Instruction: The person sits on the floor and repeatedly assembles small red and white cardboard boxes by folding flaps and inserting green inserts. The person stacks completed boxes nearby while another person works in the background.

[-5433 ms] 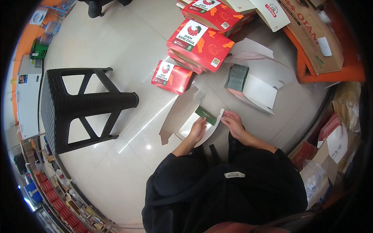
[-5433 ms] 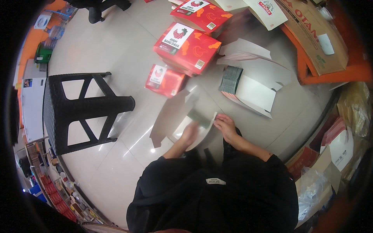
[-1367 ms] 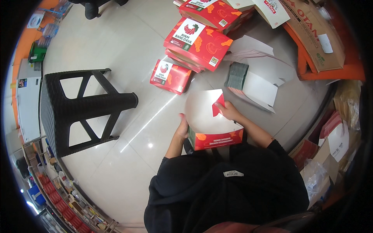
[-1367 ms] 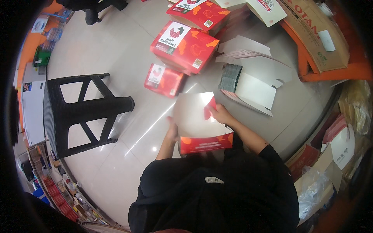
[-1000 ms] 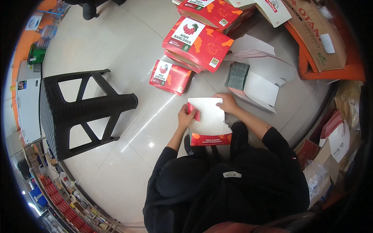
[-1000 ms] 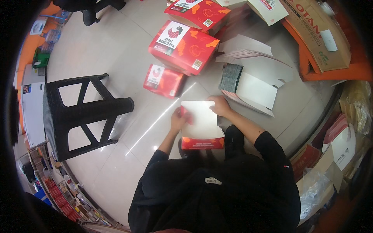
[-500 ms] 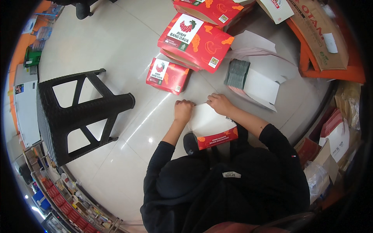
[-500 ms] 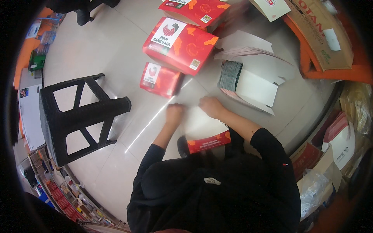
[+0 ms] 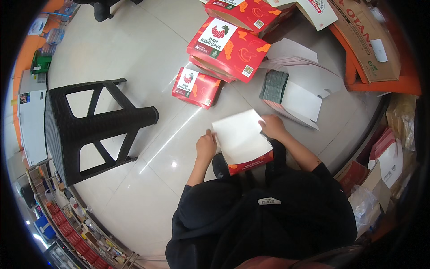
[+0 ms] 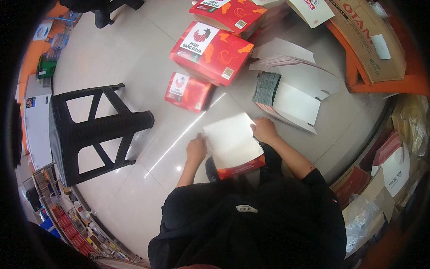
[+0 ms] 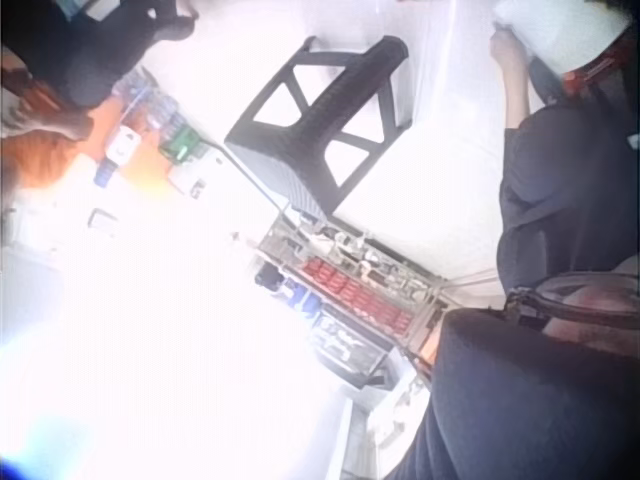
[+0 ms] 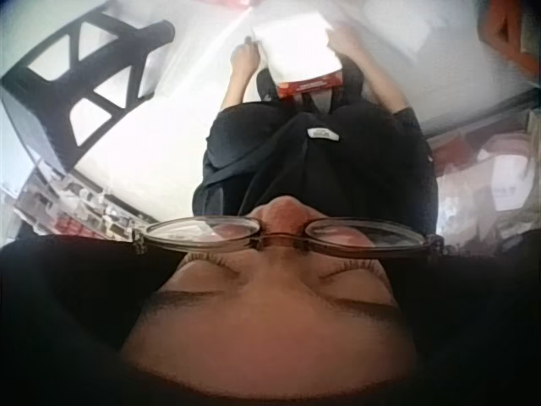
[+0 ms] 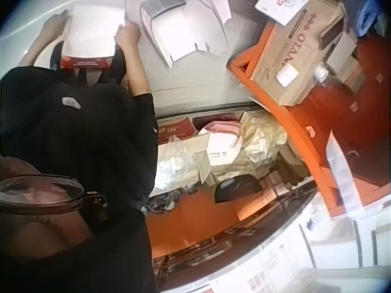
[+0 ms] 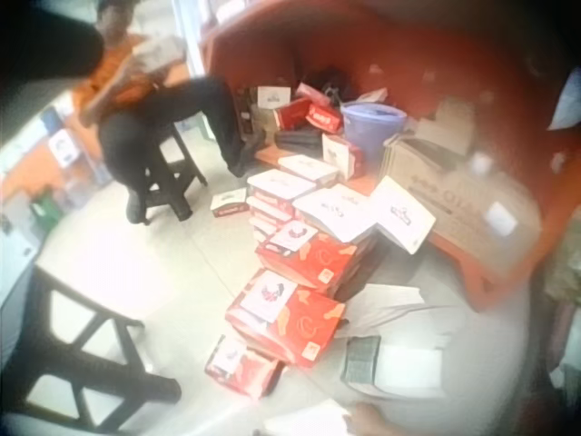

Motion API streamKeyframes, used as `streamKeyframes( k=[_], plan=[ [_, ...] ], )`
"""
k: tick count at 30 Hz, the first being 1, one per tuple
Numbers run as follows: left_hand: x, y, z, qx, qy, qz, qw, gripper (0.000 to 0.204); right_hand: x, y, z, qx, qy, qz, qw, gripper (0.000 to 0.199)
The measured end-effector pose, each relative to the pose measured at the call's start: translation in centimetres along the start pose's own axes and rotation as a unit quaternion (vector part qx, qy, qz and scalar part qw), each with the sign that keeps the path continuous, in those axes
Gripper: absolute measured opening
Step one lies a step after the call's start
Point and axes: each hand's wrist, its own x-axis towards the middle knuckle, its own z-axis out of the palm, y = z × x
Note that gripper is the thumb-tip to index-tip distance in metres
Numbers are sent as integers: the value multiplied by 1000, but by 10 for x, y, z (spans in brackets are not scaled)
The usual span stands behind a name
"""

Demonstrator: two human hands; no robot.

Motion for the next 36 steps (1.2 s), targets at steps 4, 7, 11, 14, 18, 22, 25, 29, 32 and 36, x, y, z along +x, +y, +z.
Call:
streamKeyframes(
  k=[4,7,11,14,18,22,25,29,32,36],
  plan=[
    [-17,-8,-10,-120,300,120,939,22,-10,-42,-58,127,99,-30,986,18],
    [-17,-9,-5,-174,362,208,892,28,-18,-24,-42,116,226,-171,952,31],
    [-14,-4,40,-300,282,135,901,34,-32,-8,-6,204,167,-84,961,37],
    [-19,3,51,-384,239,97,887,34,-32,-13,1,234,186,-70,952,42],
    [-19,5,47,-392,218,117,886,38,-33,-20,-4,243,180,-64,951,49],
    [-17,1,43,-401,145,147,893,42,-35,-12,-17,148,110,-100,978,62],
    [-5,-26,44,-380,78,189,902,41,-36,-17,-43,267,-15,-136,954,72],
    [-3,-20,25,-607,-47,34,793,40,-29,6,-41,502,-224,-39,834,78],
    [-12,-3,8,-487,-18,88,869,47,-28,-4,-44,443,-230,-5,866,74],
    [-18,5,-3,-493,-30,79,866,52,-28,-5,-38,453,-206,-18,867,74]
  ],
)
